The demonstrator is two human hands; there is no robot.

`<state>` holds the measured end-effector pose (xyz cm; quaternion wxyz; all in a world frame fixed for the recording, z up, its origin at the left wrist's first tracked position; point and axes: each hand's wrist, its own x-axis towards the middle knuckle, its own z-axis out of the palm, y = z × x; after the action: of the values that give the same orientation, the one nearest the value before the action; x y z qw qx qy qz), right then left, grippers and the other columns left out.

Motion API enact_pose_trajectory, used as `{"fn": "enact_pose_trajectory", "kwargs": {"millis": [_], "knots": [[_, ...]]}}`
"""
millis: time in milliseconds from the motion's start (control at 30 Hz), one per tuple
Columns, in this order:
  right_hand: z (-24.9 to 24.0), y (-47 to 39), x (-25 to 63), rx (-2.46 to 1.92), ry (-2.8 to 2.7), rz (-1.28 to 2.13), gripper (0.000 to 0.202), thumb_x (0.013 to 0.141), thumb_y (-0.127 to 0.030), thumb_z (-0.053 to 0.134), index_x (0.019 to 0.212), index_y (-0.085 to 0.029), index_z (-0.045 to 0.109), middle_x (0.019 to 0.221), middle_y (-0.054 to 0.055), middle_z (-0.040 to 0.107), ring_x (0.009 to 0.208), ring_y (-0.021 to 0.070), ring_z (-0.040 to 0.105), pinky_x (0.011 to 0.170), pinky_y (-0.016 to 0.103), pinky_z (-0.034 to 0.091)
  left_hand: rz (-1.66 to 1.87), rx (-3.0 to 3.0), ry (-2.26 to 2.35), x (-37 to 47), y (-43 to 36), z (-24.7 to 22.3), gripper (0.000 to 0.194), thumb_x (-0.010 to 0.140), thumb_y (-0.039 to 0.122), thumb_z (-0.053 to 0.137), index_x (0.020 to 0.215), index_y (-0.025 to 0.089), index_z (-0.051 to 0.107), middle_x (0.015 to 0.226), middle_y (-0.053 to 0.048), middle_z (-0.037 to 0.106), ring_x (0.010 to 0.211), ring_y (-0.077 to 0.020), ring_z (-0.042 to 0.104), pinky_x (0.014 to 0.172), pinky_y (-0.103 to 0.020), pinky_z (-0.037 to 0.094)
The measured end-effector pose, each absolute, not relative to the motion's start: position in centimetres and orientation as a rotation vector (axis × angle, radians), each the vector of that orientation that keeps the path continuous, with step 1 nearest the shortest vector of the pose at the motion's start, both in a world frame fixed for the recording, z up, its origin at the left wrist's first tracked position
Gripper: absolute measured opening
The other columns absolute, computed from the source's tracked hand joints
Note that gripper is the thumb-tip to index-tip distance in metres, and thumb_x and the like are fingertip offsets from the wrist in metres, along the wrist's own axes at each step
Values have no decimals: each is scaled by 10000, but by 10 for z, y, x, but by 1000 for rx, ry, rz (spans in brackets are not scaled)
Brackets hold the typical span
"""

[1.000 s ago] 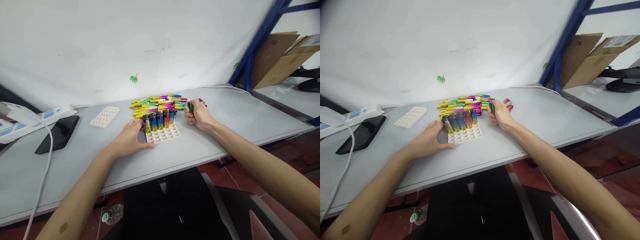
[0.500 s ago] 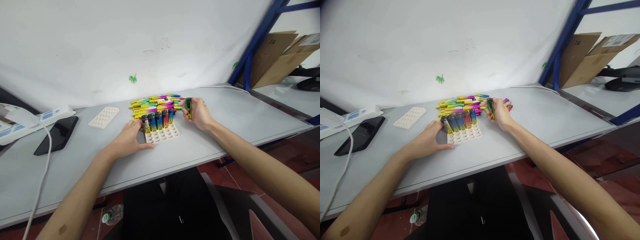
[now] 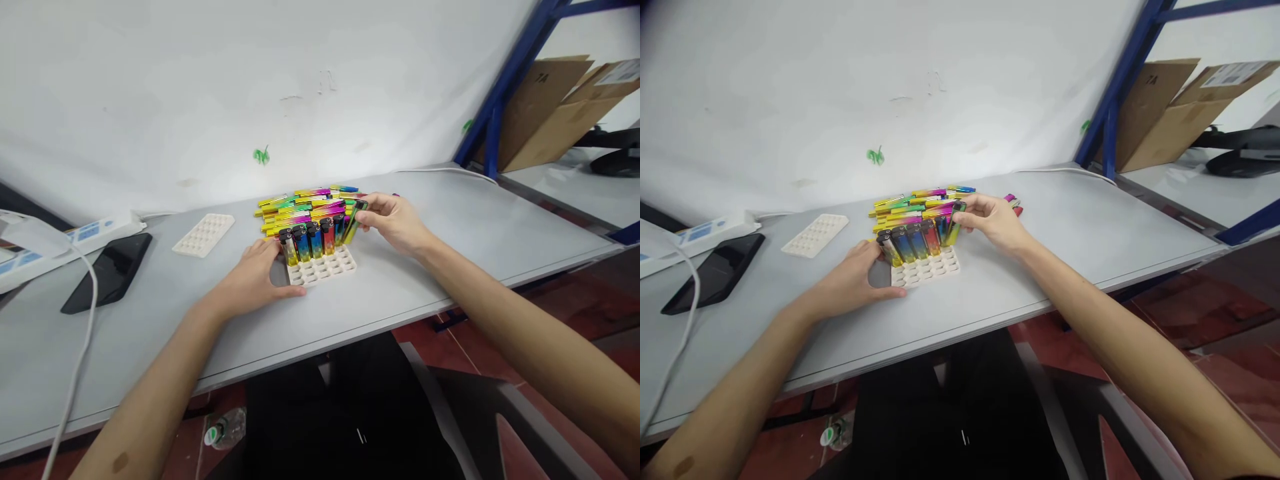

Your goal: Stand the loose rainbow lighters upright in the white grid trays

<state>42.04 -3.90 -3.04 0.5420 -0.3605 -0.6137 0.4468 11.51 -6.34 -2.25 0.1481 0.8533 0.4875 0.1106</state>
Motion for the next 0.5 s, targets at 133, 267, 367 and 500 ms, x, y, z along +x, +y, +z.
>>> {"fn": "enact_pose_trajectory", "kwargs": {"millis": [133,267,367,500], "knots": [[-31,-41,414,-899,-1486,1024,403,644,-392,918,885,-200,656,737,-8,665,669,140,613,670,326,539,308,2459,1397,116,-64,-22,708,701,738,726,1140,216,533,1219,-113,590,1170,-348,517,1000,-479,447],[-33,-43,412,-930,-1573,953,435,633,-383,923,893,-215,617,706,-21,633,676,154,608,684,346,552,314,2459,1392,117,-65,-21,722,707,731,725,1170,210,536,1224,-113,591,1175,-350,519,1025,-488,435],[-34,-45,411,-924,-1576,908,451,644,-376,920,878,-239,561,752,-17,628,731,168,627,719,356,565,324,2454,1388,117,-64,-22,730,703,726,732,1188,212,546,1227,-113,592,1193,-357,518,1038,-487,429],[-34,-48,411,-898,-1618,826,390,705,-340,888,873,-238,552,792,-9,630,747,165,634,762,367,565,340,2451,1389,116,-64,-23,741,697,714,743,1218,223,553,1217,-110,599,1200,-364,520,1037,-491,431]]}}
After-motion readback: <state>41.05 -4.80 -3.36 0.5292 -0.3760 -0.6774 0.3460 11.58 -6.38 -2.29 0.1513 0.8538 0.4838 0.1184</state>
